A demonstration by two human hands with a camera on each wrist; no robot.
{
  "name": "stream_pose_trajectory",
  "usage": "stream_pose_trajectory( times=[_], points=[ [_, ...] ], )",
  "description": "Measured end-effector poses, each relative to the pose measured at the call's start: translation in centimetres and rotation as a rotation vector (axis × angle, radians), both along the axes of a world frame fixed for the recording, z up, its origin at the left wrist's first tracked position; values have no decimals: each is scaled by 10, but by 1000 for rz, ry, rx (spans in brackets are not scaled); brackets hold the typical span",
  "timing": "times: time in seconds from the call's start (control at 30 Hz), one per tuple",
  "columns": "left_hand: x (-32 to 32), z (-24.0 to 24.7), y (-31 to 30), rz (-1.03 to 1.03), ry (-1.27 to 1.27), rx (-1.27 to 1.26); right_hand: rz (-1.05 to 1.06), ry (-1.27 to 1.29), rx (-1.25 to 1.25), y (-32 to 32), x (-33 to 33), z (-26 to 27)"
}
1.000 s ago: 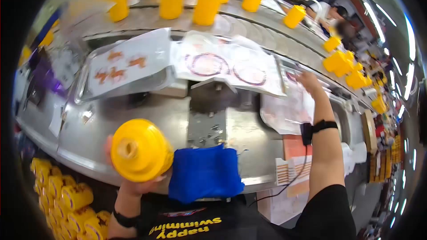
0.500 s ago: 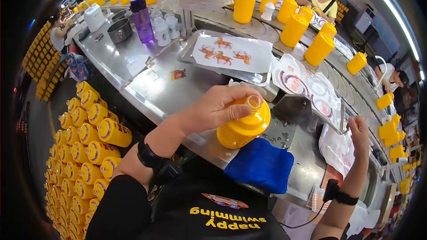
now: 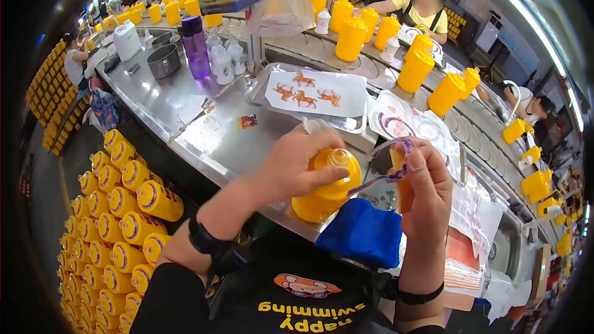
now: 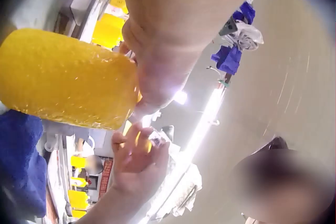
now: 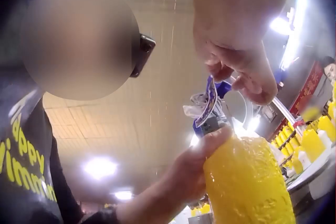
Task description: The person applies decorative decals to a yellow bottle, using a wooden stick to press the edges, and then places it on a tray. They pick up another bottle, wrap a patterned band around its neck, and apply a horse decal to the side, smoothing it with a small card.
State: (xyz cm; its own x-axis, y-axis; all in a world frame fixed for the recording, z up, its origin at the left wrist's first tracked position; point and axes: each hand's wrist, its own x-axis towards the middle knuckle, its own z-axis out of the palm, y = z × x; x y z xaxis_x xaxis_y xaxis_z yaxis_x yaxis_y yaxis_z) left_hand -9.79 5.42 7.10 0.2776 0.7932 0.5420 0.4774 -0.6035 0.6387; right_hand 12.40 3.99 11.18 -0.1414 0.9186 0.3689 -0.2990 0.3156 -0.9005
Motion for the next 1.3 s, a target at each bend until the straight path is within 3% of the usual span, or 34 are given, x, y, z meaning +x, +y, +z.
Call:
stream_pose_trajectory(
  times=[0.03,0.13,0.37,0.47,0.57,0.67,0.77,0.87,0.97,1.17,1.27,1.3],
  points=[
    [-5,7,4,-175,-48,-144,-11,11,-25,0,3,0],
    [-6,0,9,-268,-168,-194,-37,19,-54,-1,6,-3],
    [15,7,-8,310,187,260,-54,14,-40,7,-6,-7],
    [17,9,-10,326,146,201,4,52,40,4,-28,3],
    [11,-12,-5,89,-201,-87,46,15,126,-3,-38,8],
    [13,-5,-14,79,-248,-177,13,-93,169,-1,-37,-5],
    [18,-13,-17,193,-100,-28,-2,-72,108,2,-41,-17],
    [16,-30,-12,124,-267,-81,28,-76,87,-7,-43,-1],
    [13,-44,-21,-130,-920,-332,27,-109,103,-9,-41,-7],
    [7,-62,-34,-118,-783,-132,-47,-169,109,-1,-37,-48],
    [13,-46,-42,34,-524,-163,-55,-164,75,-2,-37,-55],
    [9,-47,-41,-21,-545,-213,-52,-163,62,-2,-37,-57]
  ],
)
